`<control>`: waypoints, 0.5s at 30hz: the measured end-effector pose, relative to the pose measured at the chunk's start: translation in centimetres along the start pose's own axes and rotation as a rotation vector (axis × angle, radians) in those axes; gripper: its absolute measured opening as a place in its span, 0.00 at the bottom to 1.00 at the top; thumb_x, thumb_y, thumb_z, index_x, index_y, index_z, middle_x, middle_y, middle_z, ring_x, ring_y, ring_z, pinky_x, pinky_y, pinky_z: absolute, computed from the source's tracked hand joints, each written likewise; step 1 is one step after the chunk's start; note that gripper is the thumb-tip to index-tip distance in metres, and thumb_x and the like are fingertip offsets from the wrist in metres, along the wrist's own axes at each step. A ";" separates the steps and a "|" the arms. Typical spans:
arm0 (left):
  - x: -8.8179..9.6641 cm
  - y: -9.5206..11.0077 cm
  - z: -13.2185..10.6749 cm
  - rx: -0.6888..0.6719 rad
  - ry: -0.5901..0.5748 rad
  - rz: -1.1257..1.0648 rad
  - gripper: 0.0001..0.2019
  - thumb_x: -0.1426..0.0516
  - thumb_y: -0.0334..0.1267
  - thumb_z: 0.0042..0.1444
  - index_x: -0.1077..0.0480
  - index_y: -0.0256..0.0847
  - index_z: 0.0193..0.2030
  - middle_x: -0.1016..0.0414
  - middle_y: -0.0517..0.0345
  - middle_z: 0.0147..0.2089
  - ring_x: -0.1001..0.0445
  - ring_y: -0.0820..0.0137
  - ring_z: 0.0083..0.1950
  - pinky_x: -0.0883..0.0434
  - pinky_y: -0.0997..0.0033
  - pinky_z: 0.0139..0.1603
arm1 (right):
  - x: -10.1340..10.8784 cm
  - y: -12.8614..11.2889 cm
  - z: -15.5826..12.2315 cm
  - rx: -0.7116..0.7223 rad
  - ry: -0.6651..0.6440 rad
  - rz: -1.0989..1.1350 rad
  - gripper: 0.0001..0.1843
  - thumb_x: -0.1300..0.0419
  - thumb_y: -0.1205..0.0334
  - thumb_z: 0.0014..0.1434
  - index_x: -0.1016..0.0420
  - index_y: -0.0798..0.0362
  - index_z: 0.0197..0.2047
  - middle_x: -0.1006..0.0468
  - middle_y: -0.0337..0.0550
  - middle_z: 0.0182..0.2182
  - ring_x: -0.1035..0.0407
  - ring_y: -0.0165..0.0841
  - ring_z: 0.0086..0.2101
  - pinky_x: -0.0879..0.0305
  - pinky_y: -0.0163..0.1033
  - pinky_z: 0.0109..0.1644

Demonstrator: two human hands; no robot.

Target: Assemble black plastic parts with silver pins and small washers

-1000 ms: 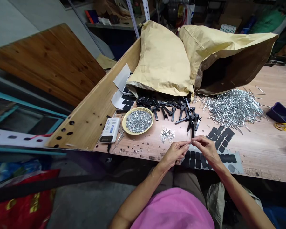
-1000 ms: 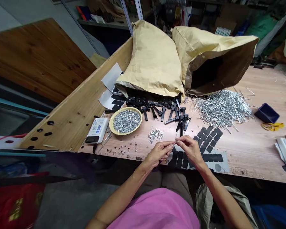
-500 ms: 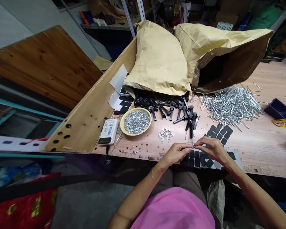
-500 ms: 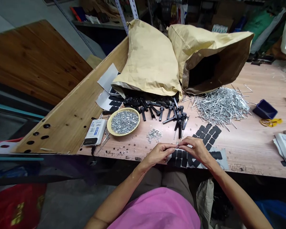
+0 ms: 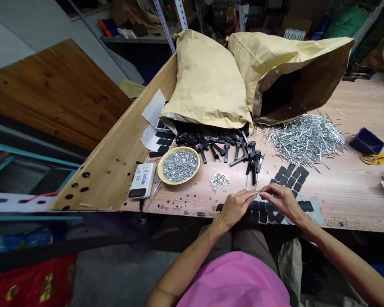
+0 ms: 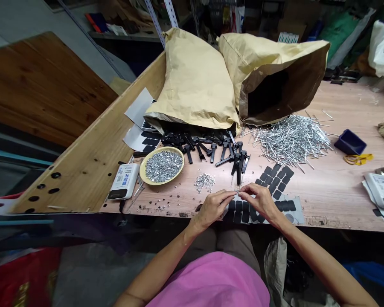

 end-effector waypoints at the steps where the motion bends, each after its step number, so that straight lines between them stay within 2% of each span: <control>1: 0.0 0.1 0.0 -0.003 0.003 0.035 0.13 0.48 0.35 0.61 0.25 0.41 0.47 0.20 0.51 0.41 0.22 0.67 0.41 0.27 0.70 0.44 | -0.1 -0.1 0.0 -0.004 0.017 -0.011 0.18 0.44 0.44 0.57 0.26 0.50 0.28 0.23 0.40 0.24 0.30 0.32 0.24 0.32 0.36 0.31; 5: 0.0 0.2 -0.1 -0.018 0.014 0.054 0.13 0.49 0.35 0.61 0.26 0.41 0.48 0.20 0.51 0.40 0.22 0.67 0.41 0.26 0.70 0.43 | -0.3 -0.6 -0.1 0.014 0.056 -0.037 0.19 0.45 0.44 0.57 0.28 0.50 0.27 0.25 0.41 0.24 0.31 0.32 0.25 0.33 0.36 0.32; 12: 0.5 0.0 0.4 0.065 0.064 -0.145 0.10 0.45 0.34 0.58 0.23 0.42 0.43 0.19 0.54 0.43 0.22 0.67 0.42 0.26 0.68 0.47 | -0.6 -0.1 0.0 -0.053 0.014 0.167 0.18 0.44 0.44 0.57 0.23 0.49 0.33 0.23 0.41 0.25 0.29 0.32 0.27 0.31 0.37 0.33; 15: 0.4 -0.2 0.5 0.101 0.048 -0.223 0.10 0.44 0.35 0.57 0.22 0.41 0.42 0.19 0.54 0.42 0.22 0.66 0.42 0.26 0.67 0.47 | -0.1 -0.2 0.1 -0.012 0.040 0.170 0.17 0.42 0.45 0.55 0.21 0.49 0.32 0.22 0.43 0.28 0.28 0.33 0.29 0.31 0.38 0.34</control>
Point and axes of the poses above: each hand's wrist, its own z-axis towards the middle knuckle, its own x-axis out of the back of the hand, y = z × x, the point moved 6 cm from there along z, towards the middle knuckle
